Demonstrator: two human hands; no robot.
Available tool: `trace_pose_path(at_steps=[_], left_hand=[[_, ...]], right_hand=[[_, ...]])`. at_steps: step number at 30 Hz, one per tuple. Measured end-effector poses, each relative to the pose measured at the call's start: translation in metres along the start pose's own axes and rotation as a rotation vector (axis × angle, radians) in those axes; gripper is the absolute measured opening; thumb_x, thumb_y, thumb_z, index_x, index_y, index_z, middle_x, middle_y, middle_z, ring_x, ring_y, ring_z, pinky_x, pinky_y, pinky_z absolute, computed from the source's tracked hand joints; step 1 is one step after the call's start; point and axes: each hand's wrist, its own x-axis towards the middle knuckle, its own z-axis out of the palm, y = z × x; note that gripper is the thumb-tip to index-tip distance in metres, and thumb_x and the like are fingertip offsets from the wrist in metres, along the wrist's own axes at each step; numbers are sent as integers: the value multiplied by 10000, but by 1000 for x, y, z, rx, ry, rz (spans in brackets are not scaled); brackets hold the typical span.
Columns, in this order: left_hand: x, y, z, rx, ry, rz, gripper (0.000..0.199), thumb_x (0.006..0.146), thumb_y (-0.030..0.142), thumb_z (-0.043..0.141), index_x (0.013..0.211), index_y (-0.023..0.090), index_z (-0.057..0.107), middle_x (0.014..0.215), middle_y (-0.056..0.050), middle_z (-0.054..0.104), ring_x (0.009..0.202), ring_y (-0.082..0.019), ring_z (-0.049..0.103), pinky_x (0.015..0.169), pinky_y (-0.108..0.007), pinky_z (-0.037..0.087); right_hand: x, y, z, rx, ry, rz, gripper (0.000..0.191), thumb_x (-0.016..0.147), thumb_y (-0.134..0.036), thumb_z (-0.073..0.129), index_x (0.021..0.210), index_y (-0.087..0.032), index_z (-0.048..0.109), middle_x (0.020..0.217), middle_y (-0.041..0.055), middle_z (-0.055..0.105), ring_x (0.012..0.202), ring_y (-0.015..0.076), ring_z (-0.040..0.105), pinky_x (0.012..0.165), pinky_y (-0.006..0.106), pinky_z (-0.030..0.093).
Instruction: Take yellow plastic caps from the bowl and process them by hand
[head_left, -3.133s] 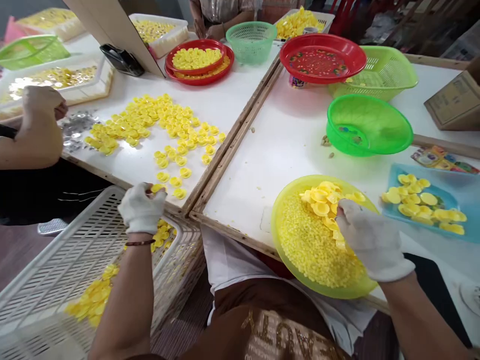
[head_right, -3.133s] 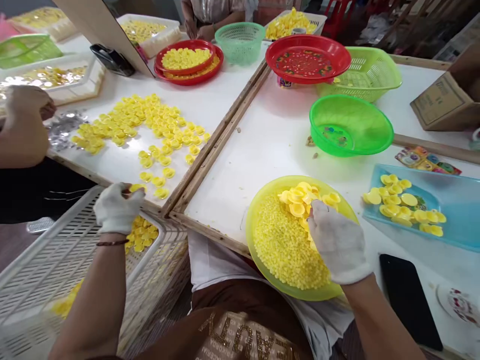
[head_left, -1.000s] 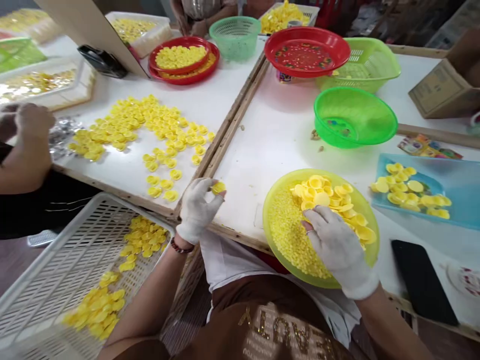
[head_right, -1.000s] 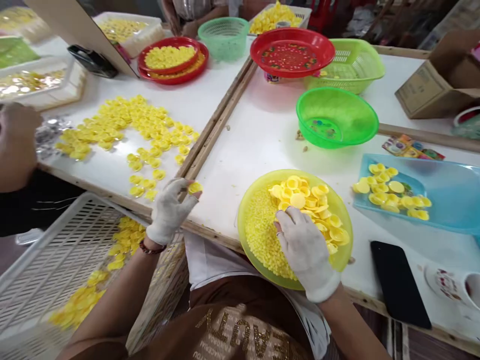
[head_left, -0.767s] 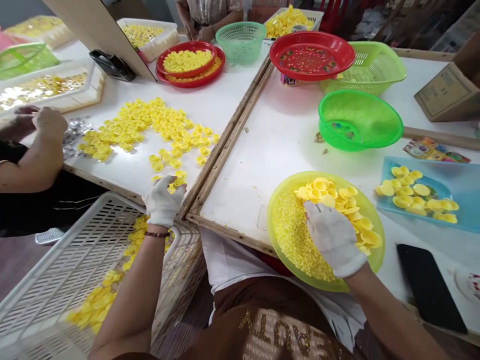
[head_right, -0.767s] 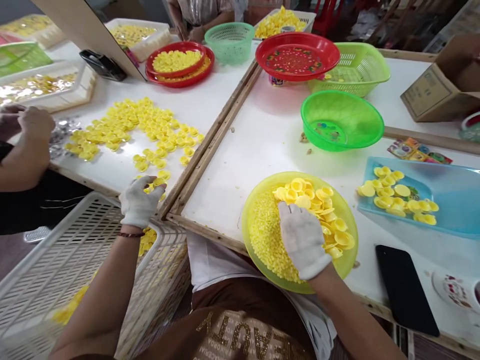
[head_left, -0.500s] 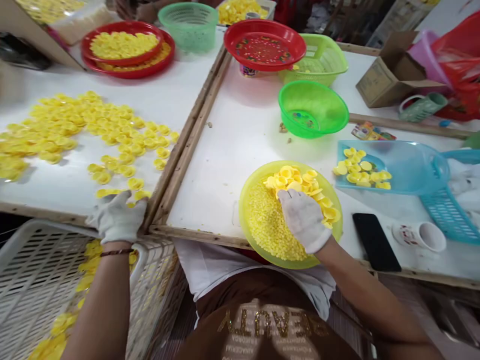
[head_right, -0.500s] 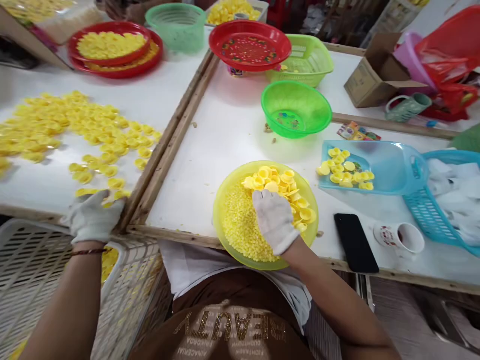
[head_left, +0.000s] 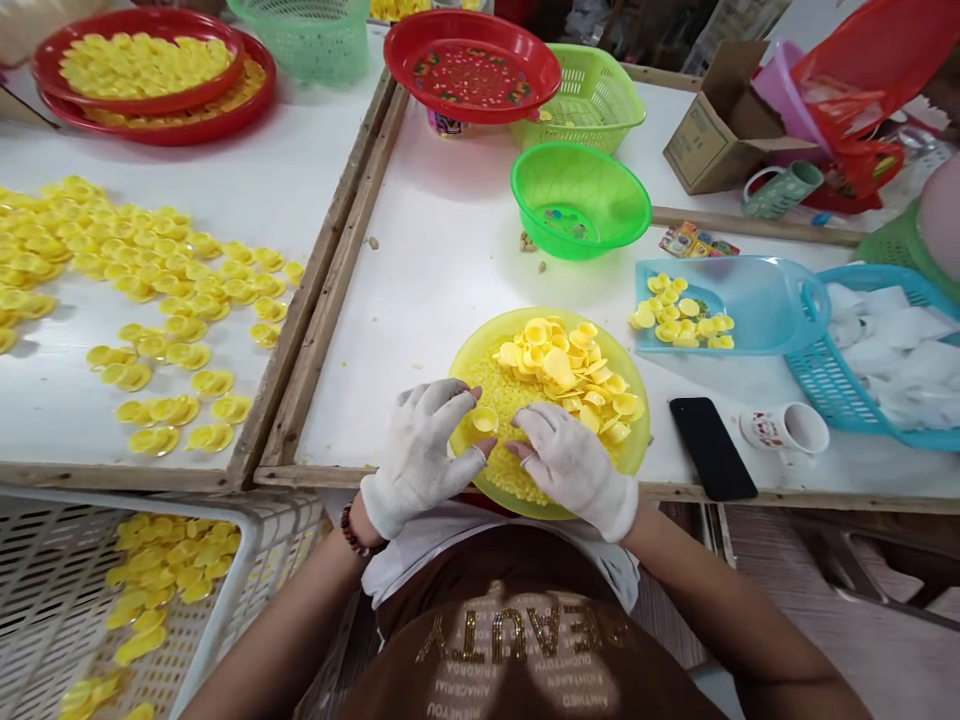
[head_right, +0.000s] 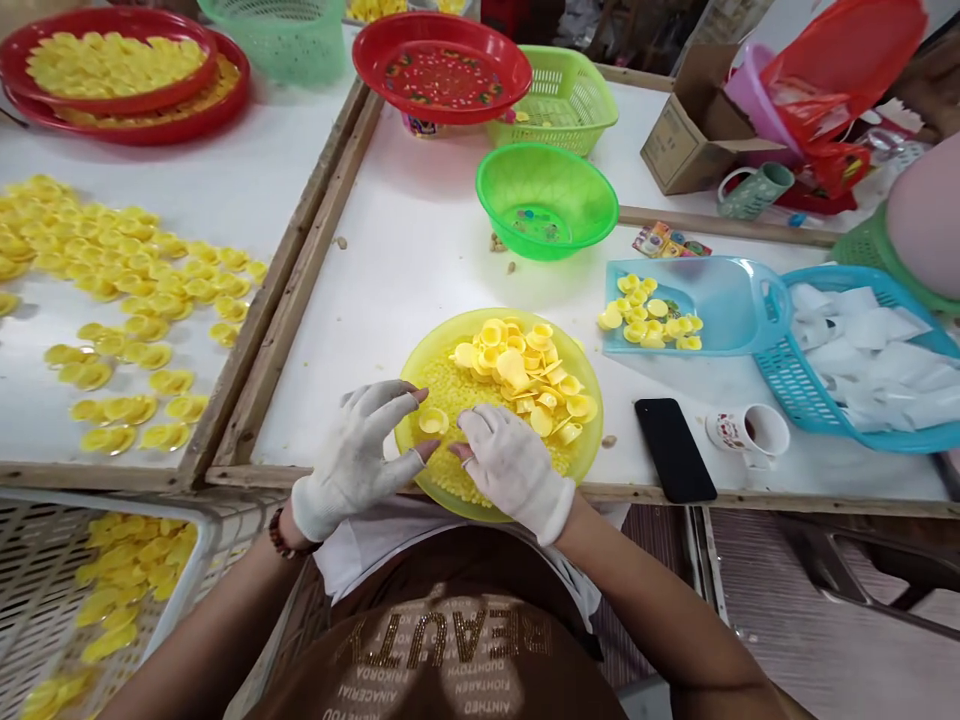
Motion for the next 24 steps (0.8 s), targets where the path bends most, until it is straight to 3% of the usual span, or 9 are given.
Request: trace_pose_path(at_steps=[5, 8, 12, 15, 18, 24], left_hand=[[1, 0, 8, 21, 12, 15, 213, 893, 319, 693, 1052, 187, 645, 1124, -87, 701, 985, -267, 656, 875, -444, 486], [1, 4, 9, -52, 70, 45, 229, 905, 293, 683, 1084, 167, 617, 1103, -89, 721, 1016, -254, 675, 897, -407, 506], [4, 16, 14, -146, 39, -20, 239, 908, 314, 682, 1087, 164, 630, 1069, -77, 730, 938, -222, 692, 829, -341, 535], [11, 27, 20, -216, -13, -34, 201, 897, 304, 688, 1033, 168, 632, 972, -52, 726, 819, -194, 677, 740, -305, 520], [19, 36, 25, -278, -64, -40, 128, 878, 263, 696, 935, 179, 618, 843, -15, 687, 734, -168, 637, 684, -281, 486], [24, 40, 28, -354, -88, -63, 127, 866, 232, 696, 959, 184, 624, 849, -5, 670, 749, -155, 617, 719, -271, 477]], right_hand=[[-8, 13, 9, -47, -167, -125, 251, 1008, -343, 517, 892, -158, 640, 863, 95, 670, 786, 232, 574, 711, 380, 431], [-1, 21, 11, 272, -132, 17, 364, 1020, -397, 490, 742, -180, 580, 705, 36, 602, 646, 167, 509, 614, 324, 374], [17, 23, -7, 1105, 64, 423, 478, 974, -536, 538, 643, -212, 421, 557, -54, 405, 498, 93, 345, 491, 266, 284], [33, 16, -22, 1603, 248, 564, 485, 940, -593, 565, 675, -227, 392, 545, -78, 344, 460, 78, 283, 439, 238, 231], [45, 7, -25, 1778, 386, 559, 496, 909, -611, 610, 678, -226, 400, 568, -74, 337, 466, 73, 312, 431, 222, 251], [49, 2, -20, 1777, 541, 510, 482, 907, -619, 615, 696, -224, 438, 620, -57, 348, 485, 79, 347, 425, 223, 325]])
